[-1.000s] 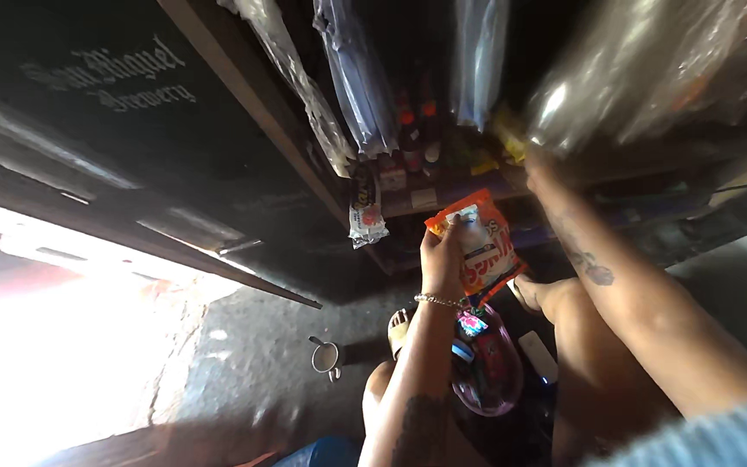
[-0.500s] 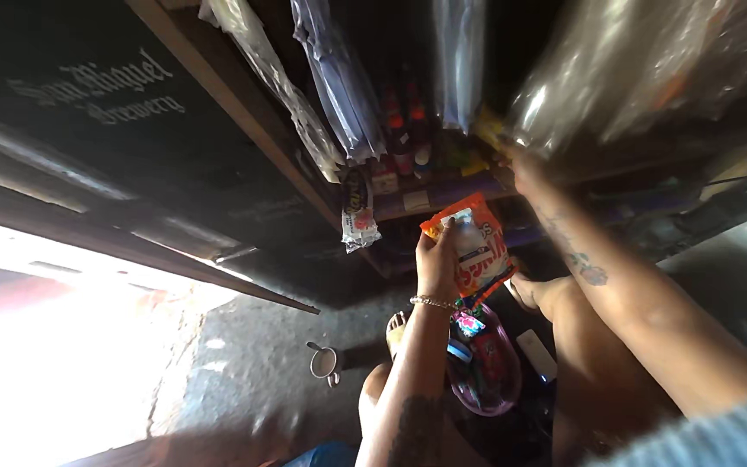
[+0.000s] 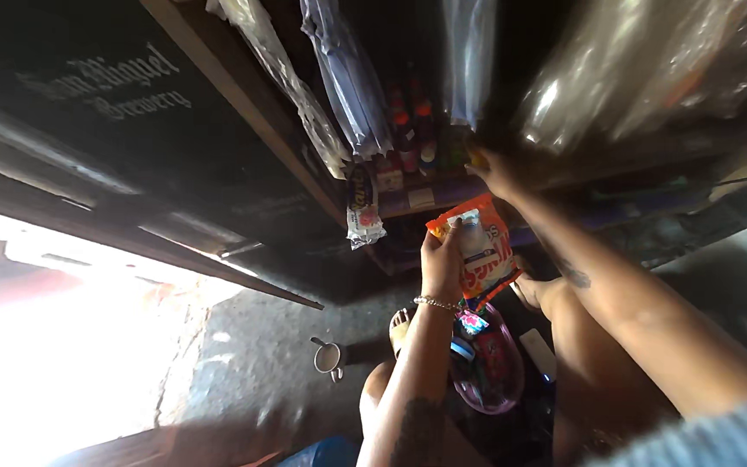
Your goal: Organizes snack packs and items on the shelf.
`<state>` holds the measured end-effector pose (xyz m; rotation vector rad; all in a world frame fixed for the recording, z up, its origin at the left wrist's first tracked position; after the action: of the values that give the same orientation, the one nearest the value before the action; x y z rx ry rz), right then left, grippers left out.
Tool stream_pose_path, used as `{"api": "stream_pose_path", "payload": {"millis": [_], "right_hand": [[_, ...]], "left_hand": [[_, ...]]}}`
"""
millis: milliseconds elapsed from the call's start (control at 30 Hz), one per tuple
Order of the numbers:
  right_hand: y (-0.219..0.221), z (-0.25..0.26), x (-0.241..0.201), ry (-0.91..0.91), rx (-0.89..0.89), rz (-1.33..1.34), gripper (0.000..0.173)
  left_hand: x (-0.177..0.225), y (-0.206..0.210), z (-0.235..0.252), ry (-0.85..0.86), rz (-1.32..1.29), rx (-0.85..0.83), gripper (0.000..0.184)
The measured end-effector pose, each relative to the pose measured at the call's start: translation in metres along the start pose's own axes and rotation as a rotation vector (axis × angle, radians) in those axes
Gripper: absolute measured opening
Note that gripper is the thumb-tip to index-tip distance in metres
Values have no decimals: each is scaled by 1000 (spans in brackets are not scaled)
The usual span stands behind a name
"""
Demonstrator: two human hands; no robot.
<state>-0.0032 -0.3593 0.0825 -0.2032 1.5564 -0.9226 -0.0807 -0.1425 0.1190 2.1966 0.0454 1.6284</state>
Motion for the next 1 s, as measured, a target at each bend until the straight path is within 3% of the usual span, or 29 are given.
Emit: {"api": "stream_pose_path", "payload": {"millis": [267,433,633,733,800,1000], "right_hand": [[6,-5,-27,61,10,-245,52],[1,-1,-15,-13,57,-110,48],[-11,5,4,-40,33,61,67],[-14,3,0,14,70,210,62],[-11,6,2,47,143,191,58],[-4,7,5,104,231,155,70]], "left_hand": [[-2,2,1,-8,1,-15,26],[-2,3,0,-8,-10,-9,25],[-3,3,2,-5,-11,-12,25],[-2,4,1,-11,-11,-7,26],[-3,3,1,-10,-3,-7,26],[-6,3,2,5,2,-4,25]]}}
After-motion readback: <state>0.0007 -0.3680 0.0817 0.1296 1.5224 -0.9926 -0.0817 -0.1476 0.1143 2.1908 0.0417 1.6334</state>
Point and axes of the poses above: each hand's wrist, its own z-axis towards the middle knuckle, its own y-axis out of the palm, x = y × z, the point moved 1 cm from there along z, towards the middle knuckle, and after that the axes turned 7 degrees about y, right-handed, at the moved point
